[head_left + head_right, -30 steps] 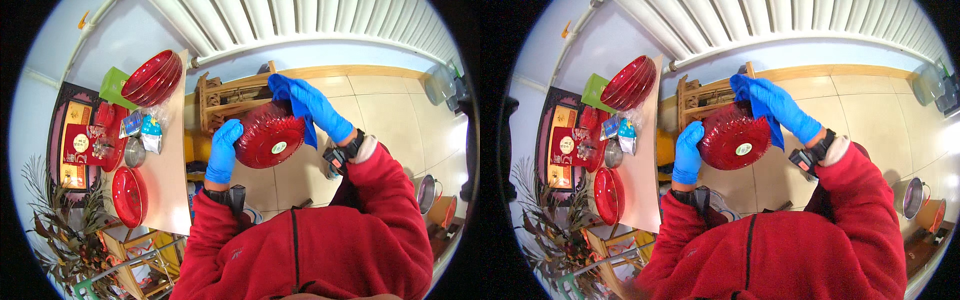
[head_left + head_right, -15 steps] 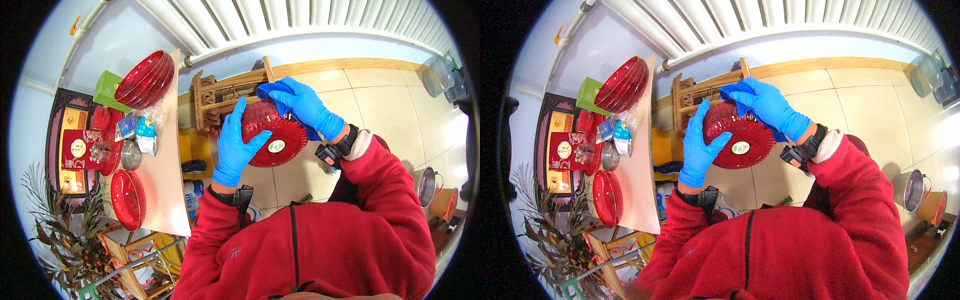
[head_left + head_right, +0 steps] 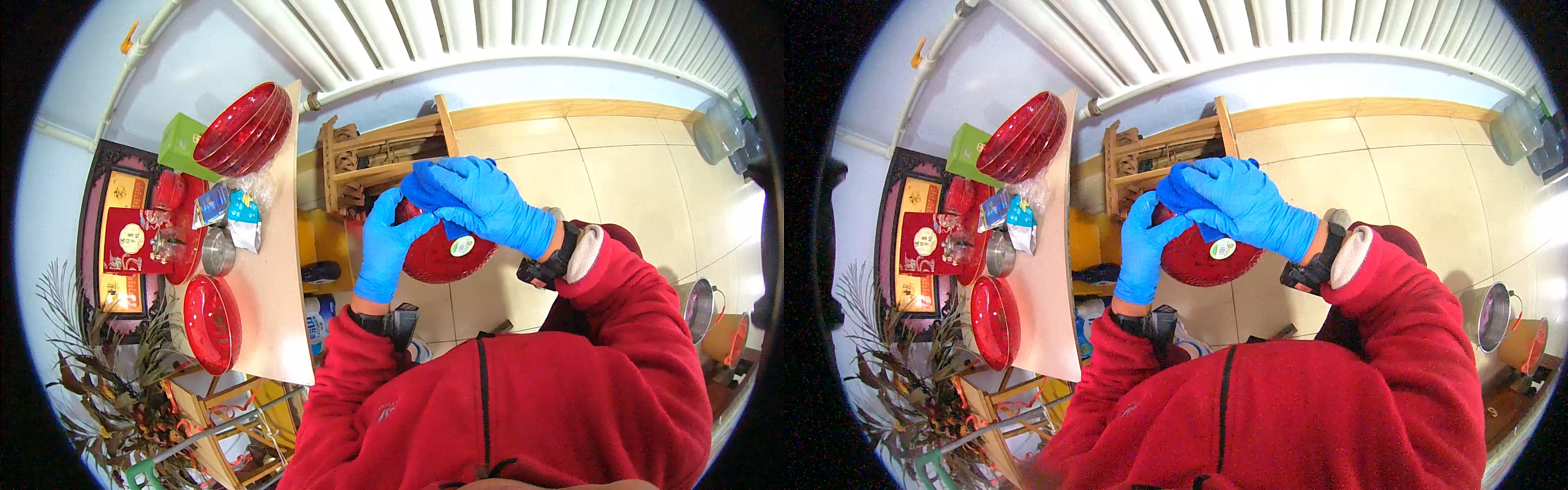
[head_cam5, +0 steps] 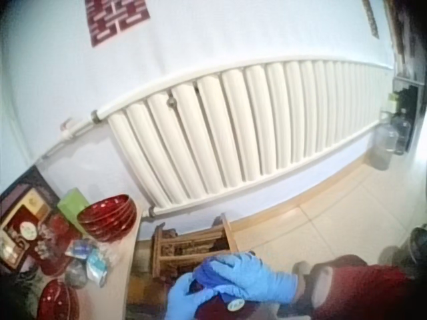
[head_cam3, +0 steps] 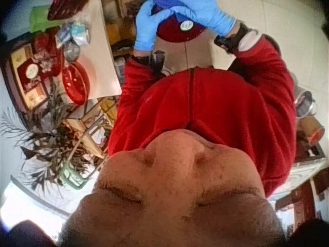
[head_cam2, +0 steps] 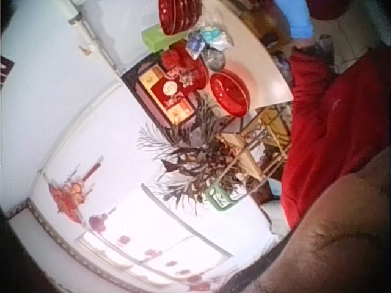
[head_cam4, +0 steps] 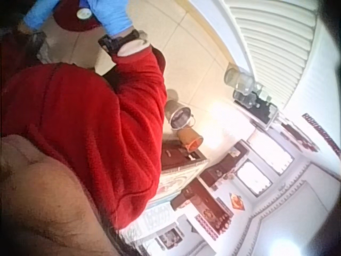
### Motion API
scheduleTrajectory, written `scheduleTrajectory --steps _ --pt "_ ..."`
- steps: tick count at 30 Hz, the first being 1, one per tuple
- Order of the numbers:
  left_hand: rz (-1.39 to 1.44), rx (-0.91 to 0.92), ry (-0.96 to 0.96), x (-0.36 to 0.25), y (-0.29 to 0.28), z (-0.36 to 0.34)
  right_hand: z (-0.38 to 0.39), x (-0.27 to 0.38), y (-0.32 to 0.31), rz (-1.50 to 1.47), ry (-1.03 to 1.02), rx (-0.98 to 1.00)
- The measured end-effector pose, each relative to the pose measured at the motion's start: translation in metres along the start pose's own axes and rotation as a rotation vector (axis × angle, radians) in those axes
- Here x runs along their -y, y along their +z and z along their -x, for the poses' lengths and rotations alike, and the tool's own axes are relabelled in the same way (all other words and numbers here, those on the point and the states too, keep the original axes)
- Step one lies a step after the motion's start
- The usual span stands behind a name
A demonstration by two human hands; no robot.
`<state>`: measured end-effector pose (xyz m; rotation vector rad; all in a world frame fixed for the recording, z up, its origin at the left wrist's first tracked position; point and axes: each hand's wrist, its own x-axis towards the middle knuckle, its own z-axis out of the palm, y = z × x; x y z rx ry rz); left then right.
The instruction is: The person wipes the interior and exterior surfaces of red ceramic plates with a blue cloth, handling one plate at a time. They rotate each plate to clean all sides and place it back on a stack on the table.
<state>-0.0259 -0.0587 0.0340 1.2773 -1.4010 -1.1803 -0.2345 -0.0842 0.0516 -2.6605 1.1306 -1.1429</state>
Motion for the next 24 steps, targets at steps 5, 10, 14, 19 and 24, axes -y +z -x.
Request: scheduleTrajectory --steps 5,10,14,19,24 --pt "0.128 -0.012 0.062 -0.019 -0.004 0.006 -0.022 -0.021 -0.023 -1.148 0.849 0.135" --pt "0.617 -0.18 0.028 -0.014 -0.021 -0.004 -0.012 -0.017 -0.029 -1.686 0.832 -0.185" --pt "0.457 -0.148 -0.141 -0.006 -0.02 -0.01 -0.005 -0.026 -0.024 -1.332 0.791 -0.22" --pt "-0.219 0.056 0.313 -0.02 -0.001 -0.004 -0.008 -0.048 -0.028 -1.265 0.774 -0.1" --pt "-0.339 -0.008 0.138 -0.027 0.008 0.0 -0.001 -0.026 -0.021 -0.835 0.555 -0.071"
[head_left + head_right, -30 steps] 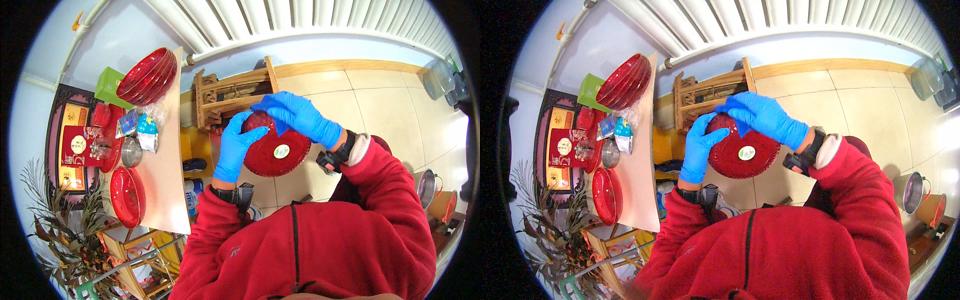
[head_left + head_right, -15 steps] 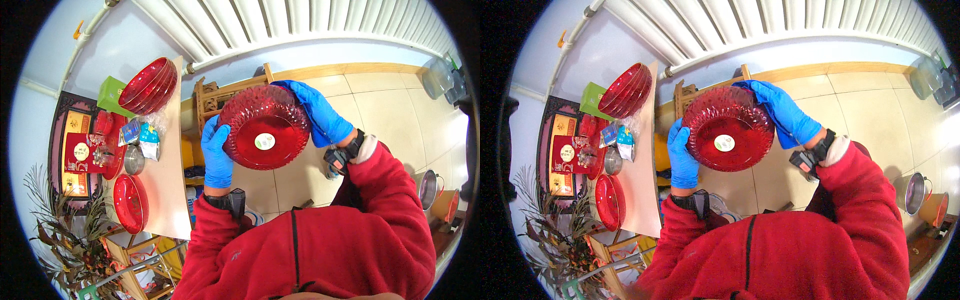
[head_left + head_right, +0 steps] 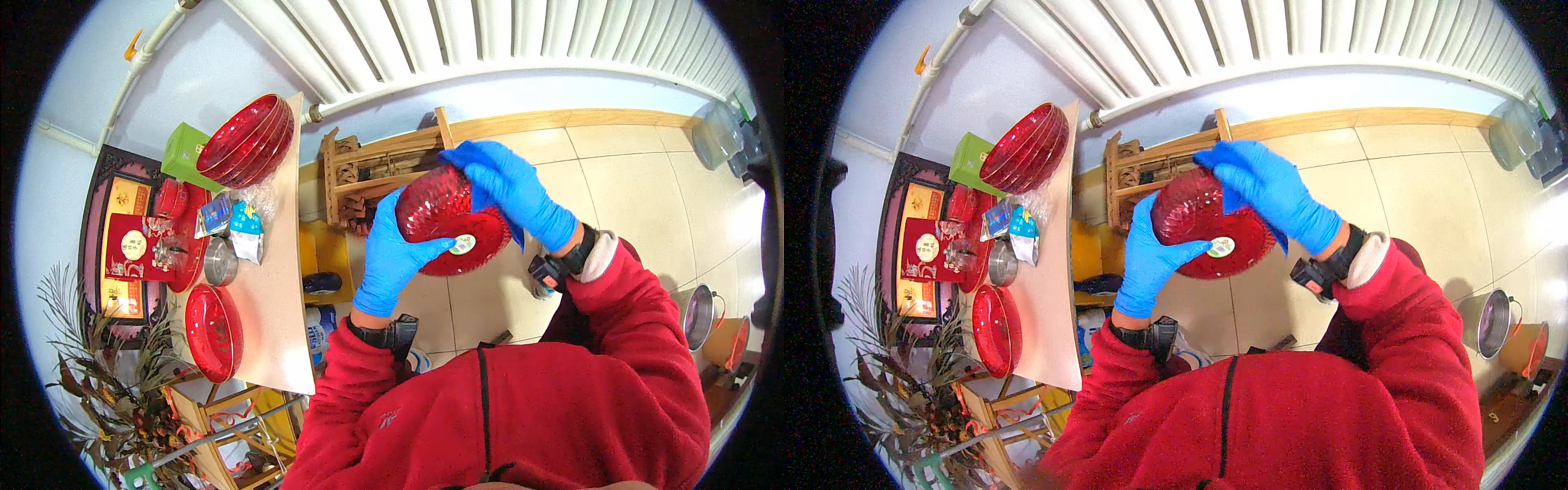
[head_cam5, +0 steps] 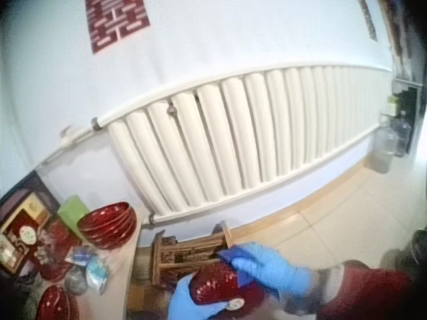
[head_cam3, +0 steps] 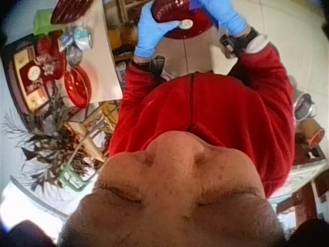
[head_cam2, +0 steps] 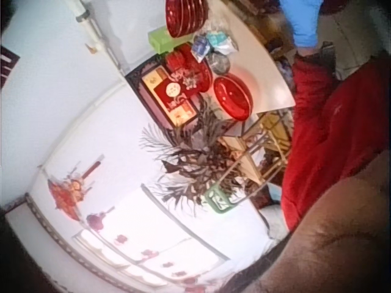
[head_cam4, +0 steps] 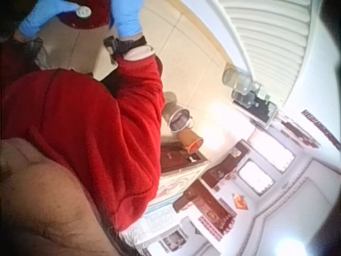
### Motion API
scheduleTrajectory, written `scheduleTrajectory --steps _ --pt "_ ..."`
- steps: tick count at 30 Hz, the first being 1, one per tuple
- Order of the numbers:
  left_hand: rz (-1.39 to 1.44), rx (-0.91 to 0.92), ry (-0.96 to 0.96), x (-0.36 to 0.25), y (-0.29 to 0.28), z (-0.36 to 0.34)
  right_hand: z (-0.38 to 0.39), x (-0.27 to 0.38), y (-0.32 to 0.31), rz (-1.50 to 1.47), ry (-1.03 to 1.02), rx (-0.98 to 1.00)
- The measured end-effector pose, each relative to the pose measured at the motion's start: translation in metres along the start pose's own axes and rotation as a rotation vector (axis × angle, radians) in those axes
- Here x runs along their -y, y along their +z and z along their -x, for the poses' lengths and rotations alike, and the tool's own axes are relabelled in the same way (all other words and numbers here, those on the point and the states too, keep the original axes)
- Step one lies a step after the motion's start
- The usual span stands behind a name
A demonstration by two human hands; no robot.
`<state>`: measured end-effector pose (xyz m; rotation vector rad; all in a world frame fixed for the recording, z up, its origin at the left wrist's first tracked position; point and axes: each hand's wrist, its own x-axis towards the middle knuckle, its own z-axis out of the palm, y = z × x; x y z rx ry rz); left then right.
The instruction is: The person wipes the interior and exterior surfaces of red ceramic plates with a blue cloth, handling one plate at a time. They rotate each plate to clean all sides and place it back on a stack on the table.
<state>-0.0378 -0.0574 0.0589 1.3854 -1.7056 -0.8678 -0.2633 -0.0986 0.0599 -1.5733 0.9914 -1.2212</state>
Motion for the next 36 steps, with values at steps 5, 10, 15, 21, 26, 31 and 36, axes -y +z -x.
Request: scheduleTrajectory --steps 5,10,15,21,26,31,36 --pt "-0.111 0.003 -0.041 -0.002 0.007 0.005 0.009 0.003 0.023 0.816 -0.536 -0.034" --pt "-0.31 0.035 0.03 -0.009 0.015 0.013 0.001 0.001 0.016 0.431 -0.127 0.194" --pt "-0.161 -0.013 -0.002 0.0 0.005 0.007 -0.016 -0.007 0.002 -0.272 0.247 0.202" --pt "0.395 -0.134 -0.154 0.011 -0.004 0.006 0.011 -0.015 0.022 -0.205 -0.198 -0.022" --pt "0.253 -0.163 -0.104 0.013 -0.005 0.01 0.014 -0.023 0.028 -0.224 -0.147 -0.024" --pt "0.119 -0.116 0.018 0.015 -0.012 0.008 -0.02 -0.031 0.002 -0.403 0.258 0.007" --pt "0.714 -0.175 -0.182 0.006 -0.01 0.003 -0.014 -0.021 0.003 -0.644 0.208 -0.054"
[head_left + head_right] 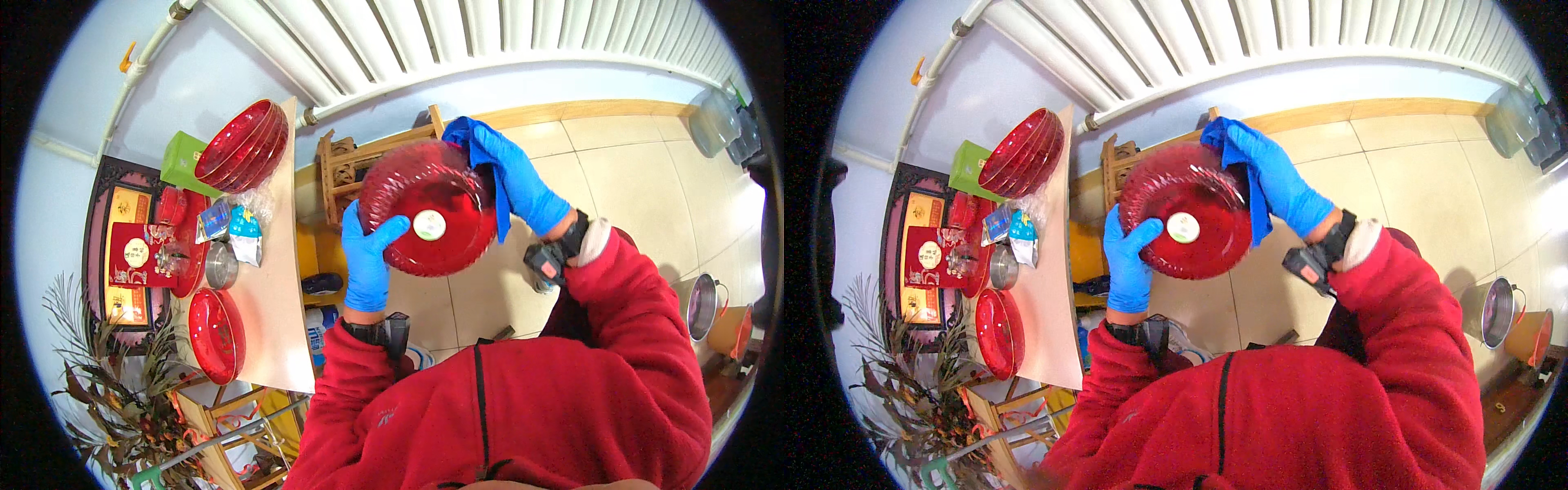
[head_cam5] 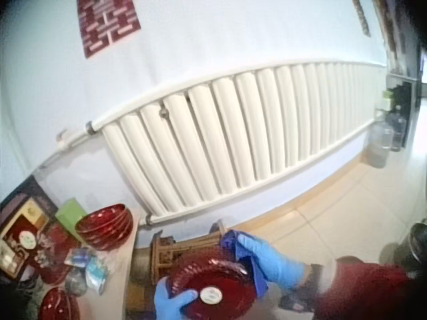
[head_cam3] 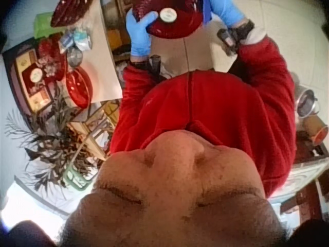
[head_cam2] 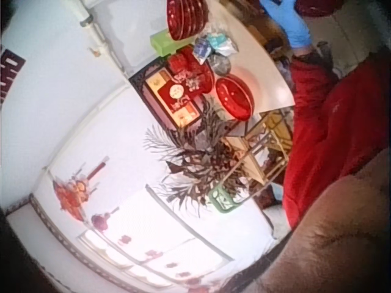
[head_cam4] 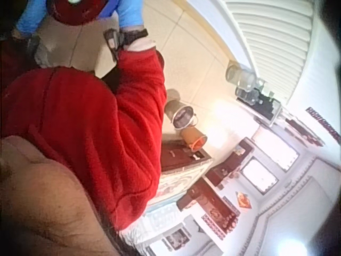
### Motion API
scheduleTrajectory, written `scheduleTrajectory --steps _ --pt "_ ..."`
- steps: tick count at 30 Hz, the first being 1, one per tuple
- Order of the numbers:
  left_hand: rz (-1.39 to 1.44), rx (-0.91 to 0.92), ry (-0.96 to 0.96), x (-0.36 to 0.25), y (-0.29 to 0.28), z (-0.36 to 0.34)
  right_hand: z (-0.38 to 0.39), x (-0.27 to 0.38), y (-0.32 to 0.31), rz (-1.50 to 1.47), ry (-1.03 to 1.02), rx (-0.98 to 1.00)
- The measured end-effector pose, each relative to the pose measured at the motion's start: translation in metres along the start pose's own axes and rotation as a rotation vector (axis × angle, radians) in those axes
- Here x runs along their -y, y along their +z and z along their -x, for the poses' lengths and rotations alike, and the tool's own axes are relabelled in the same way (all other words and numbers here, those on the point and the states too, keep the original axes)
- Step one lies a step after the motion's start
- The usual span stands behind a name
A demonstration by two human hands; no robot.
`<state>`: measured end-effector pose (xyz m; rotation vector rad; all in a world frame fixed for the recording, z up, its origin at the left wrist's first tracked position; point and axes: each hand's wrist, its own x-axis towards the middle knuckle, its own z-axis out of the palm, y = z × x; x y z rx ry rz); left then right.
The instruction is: The person wipes the interior and exterior surfaces of red ceramic plates with a blue cloth, handling one plate at a time. They rotate each plate to clean all sides and place it back on a stack on the table.
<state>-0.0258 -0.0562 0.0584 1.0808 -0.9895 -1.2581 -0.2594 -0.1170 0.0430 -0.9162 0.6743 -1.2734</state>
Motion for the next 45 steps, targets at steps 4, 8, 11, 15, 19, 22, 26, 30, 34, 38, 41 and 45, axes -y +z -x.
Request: scheduleTrajectory --steps 4,8,11,15,19,22,26,30,34,38,41,45 --pt "-0.205 -0.128 0.14 -0.001 0.015 0.01 0.025 -0.015 0.026 0.31 -0.442 -0.154" --pt "-0.191 -0.117 0.162 0.0 0.019 0.017 0.015 -0.015 0.015 0.253 -0.255 -0.217" --pt "0.009 -0.077 0.071 0.001 0.012 0.011 -0.009 -0.008 -0.001 0.104 -0.097 -0.125" --pt "0.286 -0.08 -0.051 0.004 0.007 0.003 -0.011 -0.004 -0.001 -0.22 0.094 -0.113" --pt "0.331 -0.234 -0.014 0.011 0.015 0.005 0.014 -0.026 0.026 0.191 -0.263 -0.229" --pt "0.213 -0.248 0.074 0.016 0.024 0.013 0.021 -0.045 0.039 0.205 -0.432 -0.314" --pt "0.275 -0.288 0.053 0.022 0.03 0.019 0.008 -0.039 0.026 0.214 -0.306 -0.29" --pt "0.376 -0.283 -0.098 0.022 0.025 0.018 -0.017 -0.008 0.004 0.163 -0.133 -0.282" --pt "0.615 0.078 -0.227 0.015 0.013 0.016 -0.028 0.008 -0.012 0.05 -0.06 -0.204" --pt "0.597 0.214 -0.19 0.007 0.008 0.016 -0.026 0.006 -0.019 0.122 -0.13 -0.325" --pt "0.564 0.212 -0.171 0.004 0.013 0.017 -0.023 0.0 -0.011 0.224 -0.28 -0.292" --pt "0.552 0.164 -0.143 0.012 0.024 0.017 -0.008 -0.019 0.018 0.354 -0.074 0.021"
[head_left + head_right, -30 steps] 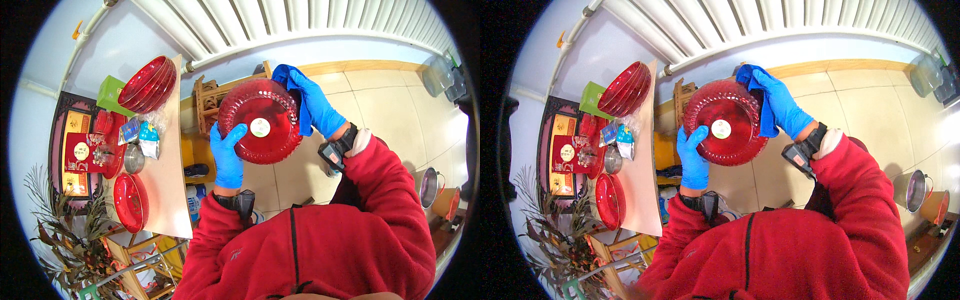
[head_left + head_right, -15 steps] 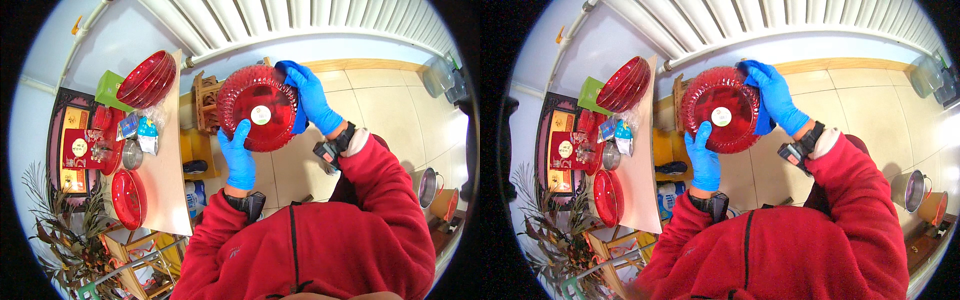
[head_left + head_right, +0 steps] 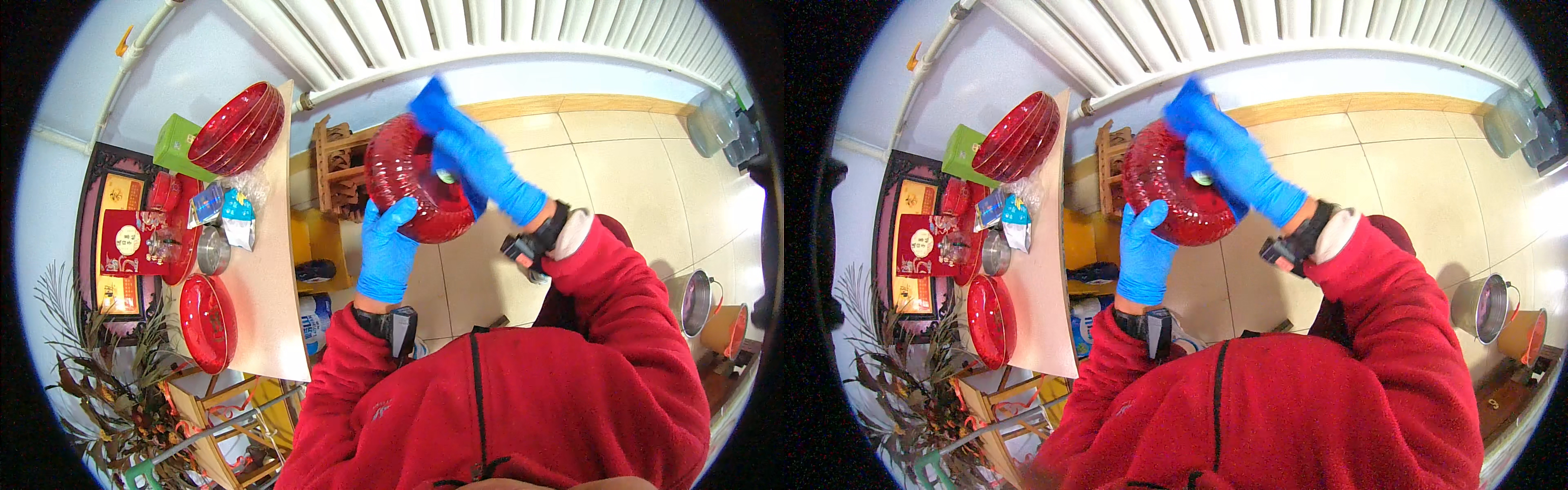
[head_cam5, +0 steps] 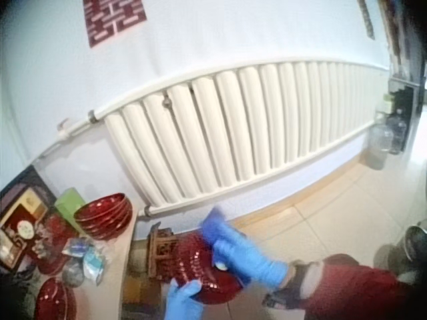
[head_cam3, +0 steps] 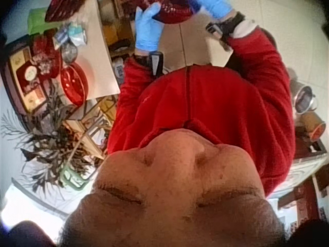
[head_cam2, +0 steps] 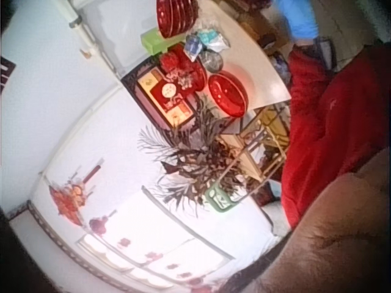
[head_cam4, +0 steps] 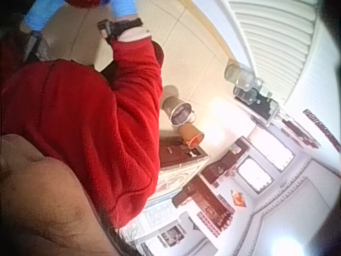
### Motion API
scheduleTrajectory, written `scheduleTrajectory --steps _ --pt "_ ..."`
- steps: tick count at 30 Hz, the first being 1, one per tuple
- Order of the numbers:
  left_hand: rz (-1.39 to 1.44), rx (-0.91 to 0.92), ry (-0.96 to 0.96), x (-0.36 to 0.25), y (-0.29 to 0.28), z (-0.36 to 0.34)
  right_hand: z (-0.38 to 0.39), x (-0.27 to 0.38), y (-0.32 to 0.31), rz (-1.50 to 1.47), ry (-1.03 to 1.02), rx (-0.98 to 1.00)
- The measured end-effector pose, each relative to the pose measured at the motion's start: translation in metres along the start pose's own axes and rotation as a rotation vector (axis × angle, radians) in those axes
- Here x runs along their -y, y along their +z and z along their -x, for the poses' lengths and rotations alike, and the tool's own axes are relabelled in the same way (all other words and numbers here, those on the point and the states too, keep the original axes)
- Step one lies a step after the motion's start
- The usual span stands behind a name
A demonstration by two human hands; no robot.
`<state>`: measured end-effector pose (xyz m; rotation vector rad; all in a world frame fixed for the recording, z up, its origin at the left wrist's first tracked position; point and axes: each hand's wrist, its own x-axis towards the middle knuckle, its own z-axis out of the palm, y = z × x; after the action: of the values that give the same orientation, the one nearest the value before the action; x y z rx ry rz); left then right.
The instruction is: The person wipes the interior and exterior surfaces of red ceramic plates with a blue cloth, handling one plate at a time. They rotate each plate to clean all sides and place it back on a stack on the table.
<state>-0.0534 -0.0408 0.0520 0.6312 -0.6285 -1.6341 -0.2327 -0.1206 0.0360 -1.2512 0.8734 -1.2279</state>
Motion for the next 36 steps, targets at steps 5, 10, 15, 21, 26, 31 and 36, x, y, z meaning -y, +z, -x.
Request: scheduleTrajectory --steps 5,10,15,21,26,31,36 --pt "-0.045 -0.132 -0.008 -0.005 -0.019 -0.006 0.041 -0.033 0.043 0.39 -0.519 0.283" --pt "0.003 -0.111 0.054 -0.022 -0.027 -0.005 0.056 -0.045 0.038 0.34 -0.353 0.148" --pt "0.054 -0.054 0.0 -0.009 -0.012 -0.002 0.004 -0.032 0.024 -0.047 -0.234 0.038" --pt "-0.023 -0.109 -0.017 -0.004 -0.025 -0.004 0.036 -0.038 0.039 0.46 -0.591 0.262" --pt "-0.046 -0.119 0.03 -0.019 -0.036 -0.005 0.059 -0.039 0.027 0.233 -0.206 0.216" --pt "0.05 -0.119 0.105 -0.033 -0.039 -0.014 0.022 -0.027 -0.02 -0.165 0.292 -0.211" --pt "0.07 -0.096 0.101 -0.03 -0.039 -0.017 0.01 -0.022 -0.04 -0.444 0.241 -0.266"
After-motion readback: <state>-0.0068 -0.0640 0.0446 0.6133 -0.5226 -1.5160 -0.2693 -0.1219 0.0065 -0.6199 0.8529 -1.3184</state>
